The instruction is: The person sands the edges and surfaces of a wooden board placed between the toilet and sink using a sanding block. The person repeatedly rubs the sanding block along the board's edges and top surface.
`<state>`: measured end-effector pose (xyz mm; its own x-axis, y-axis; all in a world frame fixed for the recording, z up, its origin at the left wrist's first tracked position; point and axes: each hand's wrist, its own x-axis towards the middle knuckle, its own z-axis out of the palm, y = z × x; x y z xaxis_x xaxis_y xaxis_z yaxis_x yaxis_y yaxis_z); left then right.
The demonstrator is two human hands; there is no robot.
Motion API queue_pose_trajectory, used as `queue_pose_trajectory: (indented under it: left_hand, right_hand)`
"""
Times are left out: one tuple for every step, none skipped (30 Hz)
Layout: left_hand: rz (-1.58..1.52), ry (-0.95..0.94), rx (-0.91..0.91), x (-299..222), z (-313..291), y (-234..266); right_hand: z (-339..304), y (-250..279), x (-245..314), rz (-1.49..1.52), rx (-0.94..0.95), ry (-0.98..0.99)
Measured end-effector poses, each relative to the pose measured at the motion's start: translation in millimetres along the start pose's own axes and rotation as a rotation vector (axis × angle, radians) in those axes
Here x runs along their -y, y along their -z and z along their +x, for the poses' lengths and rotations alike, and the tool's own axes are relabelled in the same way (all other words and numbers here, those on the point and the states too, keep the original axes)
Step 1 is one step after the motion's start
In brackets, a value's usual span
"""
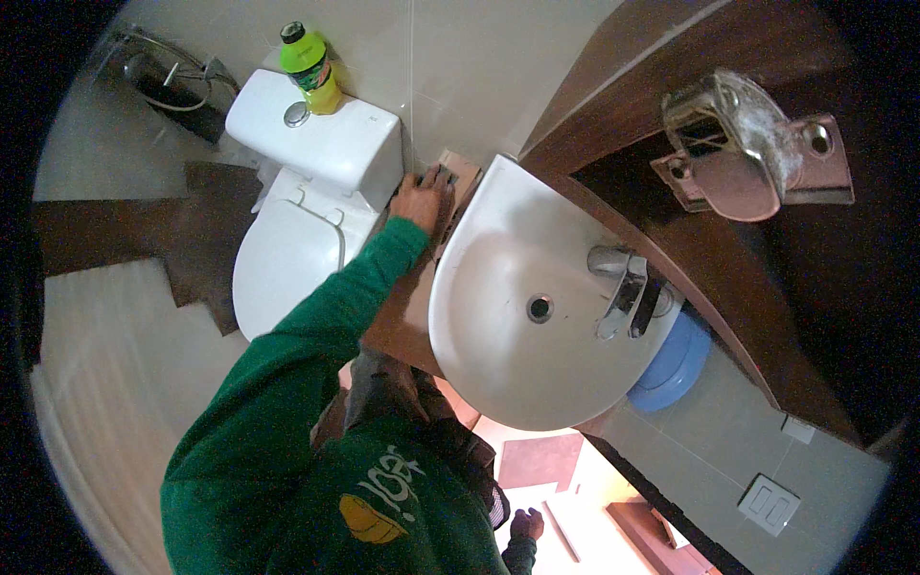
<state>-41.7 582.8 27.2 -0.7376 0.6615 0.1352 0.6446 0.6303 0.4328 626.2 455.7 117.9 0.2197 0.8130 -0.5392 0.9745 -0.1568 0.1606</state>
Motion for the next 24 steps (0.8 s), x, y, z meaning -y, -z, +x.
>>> queue_pose_trajectory:
  left_hand:
    - [0.046, -0.064, -0.042, 10, -13, -5]
    - [0.108, -0.113, -0.079, 32, -38, -15]
    - [0.151, -0.172, -0.113, 40, -62, -21]
    - [0.115, -0.117, -0.090, 27, -79, -3]
    - [0.078, -0.062, -0.068, 13, -96, 21]
    - [0.074, -0.050, -0.063, 15, -116, 33]
    - [0.072, -0.041, -0.058, 18, -135, 42]
    - [0.063, -0.030, -0.052, 20, -145, 47]
    - [0.055, -0.035, -0.052, 20, -149, 48]
    - [0.040, -0.043, -0.055, 19, -150, 49]
    - [0.024, -0.054, -0.058, 17, -149, 48]
    - [0.085, -0.139, -0.046, 21, -143, 45]
    - [0.144, -0.225, -0.032, 26, -126, 36]
    - [0.206, -0.315, -0.020, 31, -107, 25]
    - [0.140, -0.243, -0.086, 30, -85, 14]
    - [0.075, -0.169, -0.153, 29, -68, 7]
    - [0.095, -0.136, -0.137, 24, -61, 5]
    - [0.116, -0.101, -0.121, 22, -56, 6]
    - [0.132, -0.075, -0.108, 17, -52, 6]
    - [0.091, -0.055, -0.124, 14, -58, 8]
    - [0.051, -0.035, -0.140, 11, -75, 13]
    - [0.020, -0.015, -0.157, 13, -91, 19]
    - [0.038, -0.038, -0.193, 16, -107, 21]
    - [0.043, -0.042, -0.187, 16, -113, 20]
  right_hand:
    - [-1, -3, 5, -0.014, -0.006, 0.001]
    - [0, -5, 9, -0.038, 0.002, 0.018]
    - [-1, -5, 8, 0.015, 0.037, 0.013]
    - [-2, -7, 4, -0.006, 0.049, 0.013]
    - [0, -15, -6, -0.026, 0.058, 0.013]
    - [3, -21, -11, -0.051, 0.081, 0.033]
    - [-1, -20, -8, 0.020, 0.087, 0.012]
    - [-1, -20, -8, 0.004, 0.091, 0.003]
    - [0, -20, -8, -0.012, 0.095, -0.008]
    - [1, -21, -9, -0.026, 0.092, -0.022]
    - [4, -22, -10, -0.037, 0.079, 0.016]
    - [13, -24, -15, -0.058, 0.075, 0.066]
    - [19, -26, -21, -0.078, 0.071, 0.116]
    - [22, -23, -12, -0.075, 0.053, 0.042]
    - [25, -19, -7, -0.023, 0.029, 0.052]
    - [31, -13, -3, 0.027, 0.006, 0.065]
    - [36, -7, -2, 0.096, -0.012, 0.054]
    - [38, -4, -1, 0.136, -0.008, 0.025]
    - [42, -1, 3, 0.182, -0.009, -0.009]
    - [45, 2, 7, 0.229, -0.009, -0.041]
    - [43, 5, 7, 0.236, 0.000, -0.064]
    - [37, 8, 13, 0.247, 0.018, -0.081]
    - [31, 11, 14, 0.257, 0.028, -0.105]
    - [31, 3, 1, 0.101, -0.041, -0.015]
